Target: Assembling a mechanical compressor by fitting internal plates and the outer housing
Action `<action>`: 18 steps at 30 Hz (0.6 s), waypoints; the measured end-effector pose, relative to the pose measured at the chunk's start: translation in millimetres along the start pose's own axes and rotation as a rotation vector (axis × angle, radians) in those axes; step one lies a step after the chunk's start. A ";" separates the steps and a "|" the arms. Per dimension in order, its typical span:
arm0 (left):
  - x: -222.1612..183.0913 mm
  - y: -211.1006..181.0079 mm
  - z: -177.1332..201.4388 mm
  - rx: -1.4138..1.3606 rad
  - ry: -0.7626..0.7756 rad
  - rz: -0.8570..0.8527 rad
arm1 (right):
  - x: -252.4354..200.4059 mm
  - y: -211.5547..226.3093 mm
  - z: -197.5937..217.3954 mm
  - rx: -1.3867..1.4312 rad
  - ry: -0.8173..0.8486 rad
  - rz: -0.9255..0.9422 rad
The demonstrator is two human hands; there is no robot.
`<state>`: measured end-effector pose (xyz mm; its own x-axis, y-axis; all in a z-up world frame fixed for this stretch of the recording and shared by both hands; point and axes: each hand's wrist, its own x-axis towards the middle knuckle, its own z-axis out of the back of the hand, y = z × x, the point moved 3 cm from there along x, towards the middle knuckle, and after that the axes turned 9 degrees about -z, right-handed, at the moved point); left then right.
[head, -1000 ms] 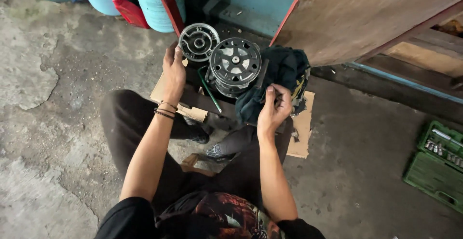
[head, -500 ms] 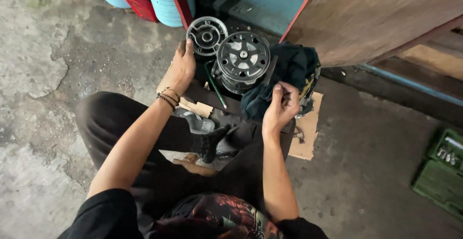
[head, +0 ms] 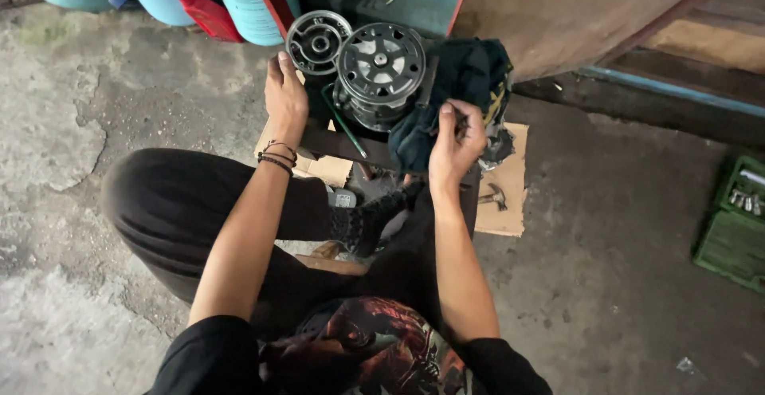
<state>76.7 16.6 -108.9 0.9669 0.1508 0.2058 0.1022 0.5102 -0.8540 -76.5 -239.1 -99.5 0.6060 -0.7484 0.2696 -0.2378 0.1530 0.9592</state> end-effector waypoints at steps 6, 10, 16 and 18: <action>11.8 38.5 -6.2 0.135 0.057 0.067 | -3.1 14.7 -1.3 0.024 0.013 0.004; 12.6 86.5 -20.9 0.383 0.143 -0.116 | -2.1 7.1 -2.2 0.025 0.022 0.022; 26.0 122.7 -37.1 0.546 0.166 -0.209 | -1.5 5.8 0.0 0.065 0.043 0.003; 32.5 110.5 -35.7 0.472 0.288 -0.101 | -1.1 10.7 -0.4 0.042 0.030 0.011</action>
<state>127.7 47.7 -213.7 0.9892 -0.1226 0.0802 0.1464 0.8437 -0.5164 -79.4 -236.5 -89.5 0.6258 -0.7269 0.2829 -0.2753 0.1334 0.9520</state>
